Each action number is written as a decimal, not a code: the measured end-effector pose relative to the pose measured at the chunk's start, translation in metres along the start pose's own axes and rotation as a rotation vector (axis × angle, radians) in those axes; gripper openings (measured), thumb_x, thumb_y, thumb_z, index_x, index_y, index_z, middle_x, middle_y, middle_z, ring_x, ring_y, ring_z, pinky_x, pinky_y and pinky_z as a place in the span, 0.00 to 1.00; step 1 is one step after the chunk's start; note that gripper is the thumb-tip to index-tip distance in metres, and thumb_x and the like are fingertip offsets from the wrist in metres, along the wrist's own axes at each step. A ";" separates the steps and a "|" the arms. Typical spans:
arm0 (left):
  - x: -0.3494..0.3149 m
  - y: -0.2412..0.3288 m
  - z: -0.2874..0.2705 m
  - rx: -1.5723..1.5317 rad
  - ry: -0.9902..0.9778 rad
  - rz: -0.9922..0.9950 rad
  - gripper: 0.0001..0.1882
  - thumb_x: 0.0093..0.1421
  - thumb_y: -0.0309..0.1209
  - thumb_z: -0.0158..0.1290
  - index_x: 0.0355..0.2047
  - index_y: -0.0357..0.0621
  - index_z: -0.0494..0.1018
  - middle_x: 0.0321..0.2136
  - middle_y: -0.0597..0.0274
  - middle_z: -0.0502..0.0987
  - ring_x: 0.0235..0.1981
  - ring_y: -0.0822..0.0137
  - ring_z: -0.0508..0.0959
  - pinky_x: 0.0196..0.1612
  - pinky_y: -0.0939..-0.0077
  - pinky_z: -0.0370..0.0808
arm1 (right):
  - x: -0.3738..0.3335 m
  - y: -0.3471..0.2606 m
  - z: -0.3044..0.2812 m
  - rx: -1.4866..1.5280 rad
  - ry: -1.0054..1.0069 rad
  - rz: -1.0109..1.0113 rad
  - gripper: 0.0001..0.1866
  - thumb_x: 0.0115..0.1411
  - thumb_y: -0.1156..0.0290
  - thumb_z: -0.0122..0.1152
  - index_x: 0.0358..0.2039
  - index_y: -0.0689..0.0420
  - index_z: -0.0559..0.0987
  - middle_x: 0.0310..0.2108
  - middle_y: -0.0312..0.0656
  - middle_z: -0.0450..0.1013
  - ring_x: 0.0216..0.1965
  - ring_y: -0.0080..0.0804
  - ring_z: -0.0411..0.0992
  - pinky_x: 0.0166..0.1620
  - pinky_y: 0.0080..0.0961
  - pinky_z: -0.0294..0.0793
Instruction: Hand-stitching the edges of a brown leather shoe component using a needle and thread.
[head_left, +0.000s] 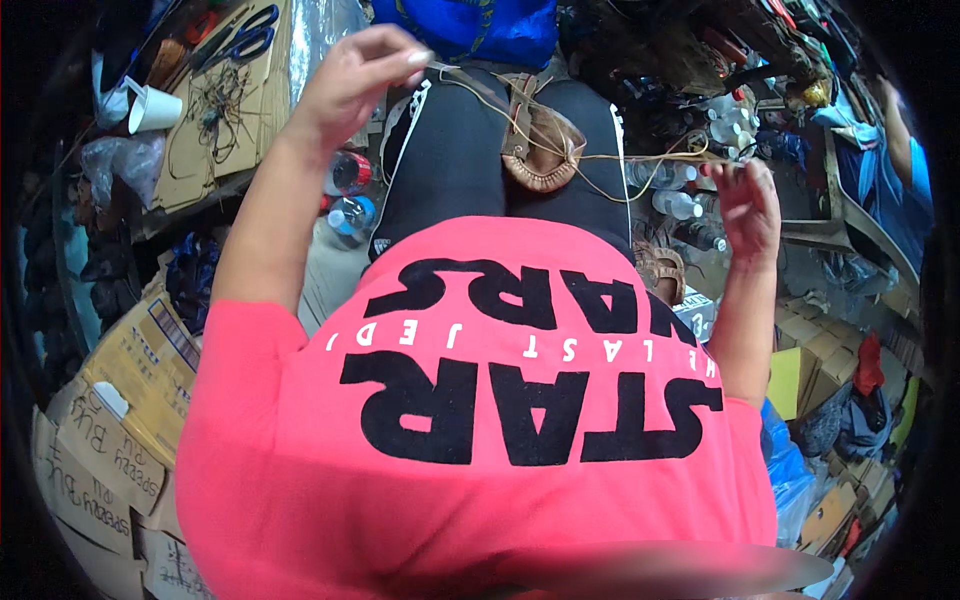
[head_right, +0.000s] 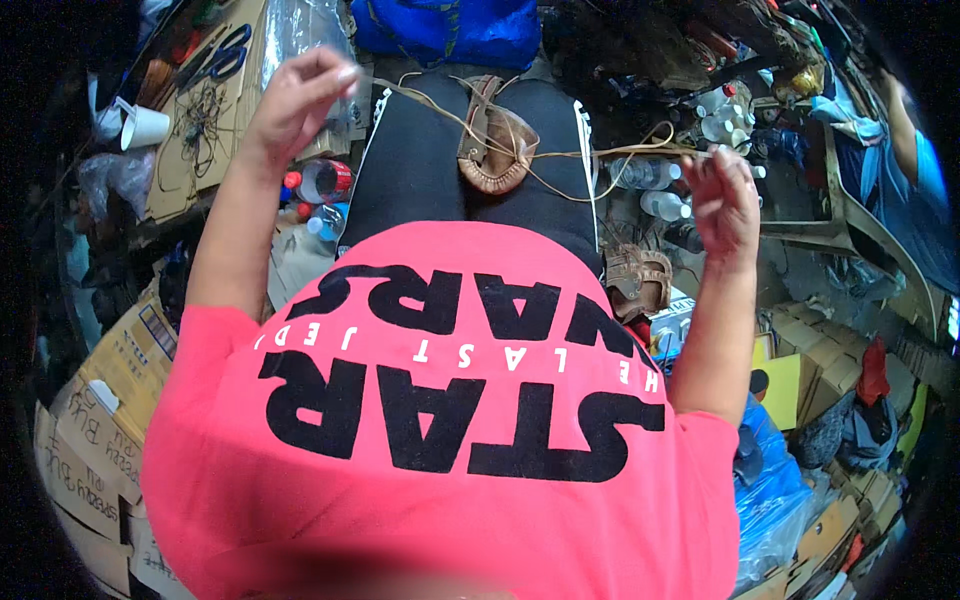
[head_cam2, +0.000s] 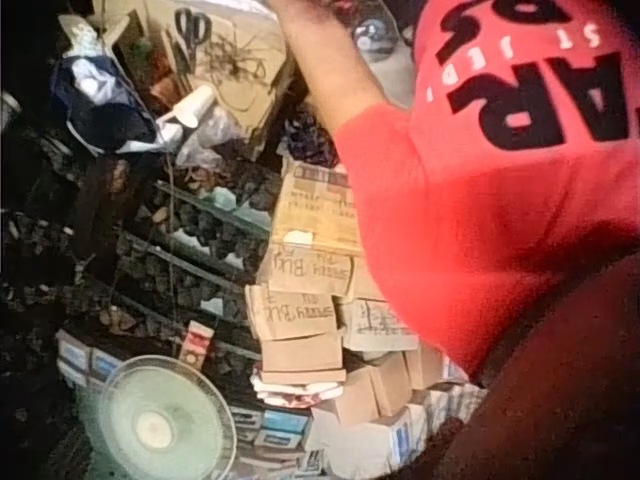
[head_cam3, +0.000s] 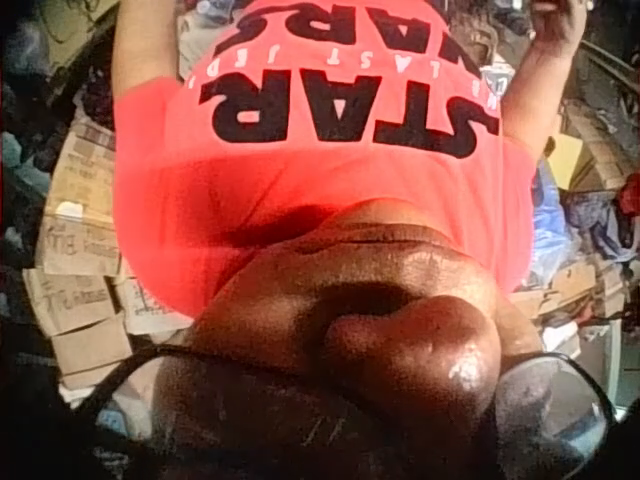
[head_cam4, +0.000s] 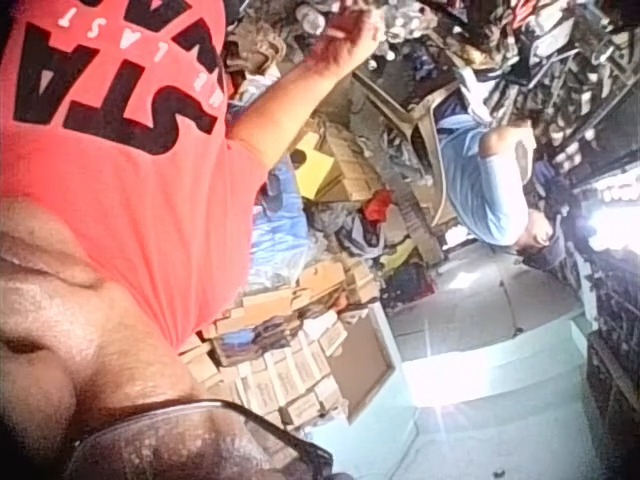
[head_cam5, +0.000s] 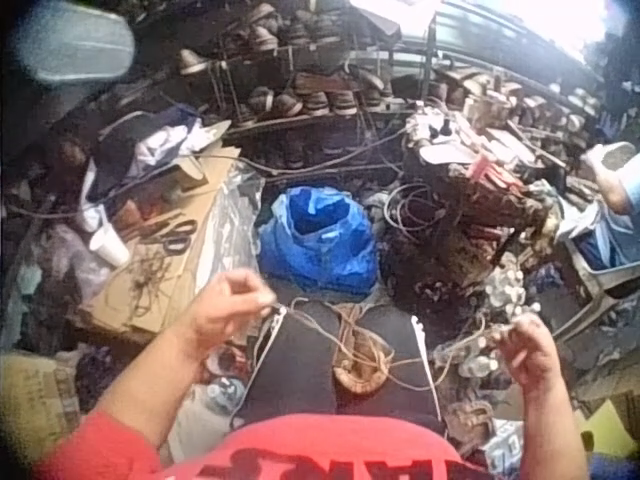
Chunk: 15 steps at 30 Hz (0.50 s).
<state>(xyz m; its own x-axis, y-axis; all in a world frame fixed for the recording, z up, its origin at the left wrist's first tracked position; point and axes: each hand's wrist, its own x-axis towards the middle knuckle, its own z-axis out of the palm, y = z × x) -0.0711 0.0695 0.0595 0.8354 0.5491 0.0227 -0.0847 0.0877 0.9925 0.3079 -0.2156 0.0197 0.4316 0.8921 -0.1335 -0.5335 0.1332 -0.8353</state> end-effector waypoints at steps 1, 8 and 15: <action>0.008 0.003 0.019 -0.093 0.038 0.050 0.09 0.62 0.32 0.51 0.29 0.40 0.71 0.28 0.62 0.75 0.32 0.72 0.73 0.40 0.77 0.69 | 0.009 0.001 0.021 0.165 -0.038 0.019 0.08 0.62 0.66 0.54 0.31 0.56 0.76 0.32 0.35 0.72 0.35 0.29 0.69 0.53 0.37 0.68; -0.005 0.027 0.064 -0.086 -0.357 -0.303 0.17 0.63 0.41 0.48 0.29 0.38 0.72 0.22 0.61 0.73 0.27 0.67 0.75 0.31 0.73 0.72 | 0.003 -0.018 0.083 0.214 -0.566 0.183 0.15 0.67 0.57 0.44 0.31 0.54 0.70 0.21 0.32 0.61 0.24 0.22 0.61 0.36 0.25 0.63; -0.065 0.074 -0.096 1.198 0.247 -0.078 0.09 0.52 0.24 0.54 0.35 0.38 0.76 0.29 0.60 0.76 0.36 0.67 0.76 0.42 0.76 0.71 | -0.042 -0.028 -0.057 -1.553 -0.047 0.514 0.16 0.58 0.63 0.58 0.44 0.58 0.79 0.37 0.41 0.77 0.38 0.24 0.72 0.44 0.22 0.69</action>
<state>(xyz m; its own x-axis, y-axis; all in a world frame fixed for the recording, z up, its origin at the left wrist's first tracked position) -0.1842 0.1202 0.1198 0.6797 0.7307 0.0641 0.6226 -0.6209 0.4763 0.3461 -0.2819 0.0179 0.4130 0.7183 -0.5598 0.6078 -0.6752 -0.4179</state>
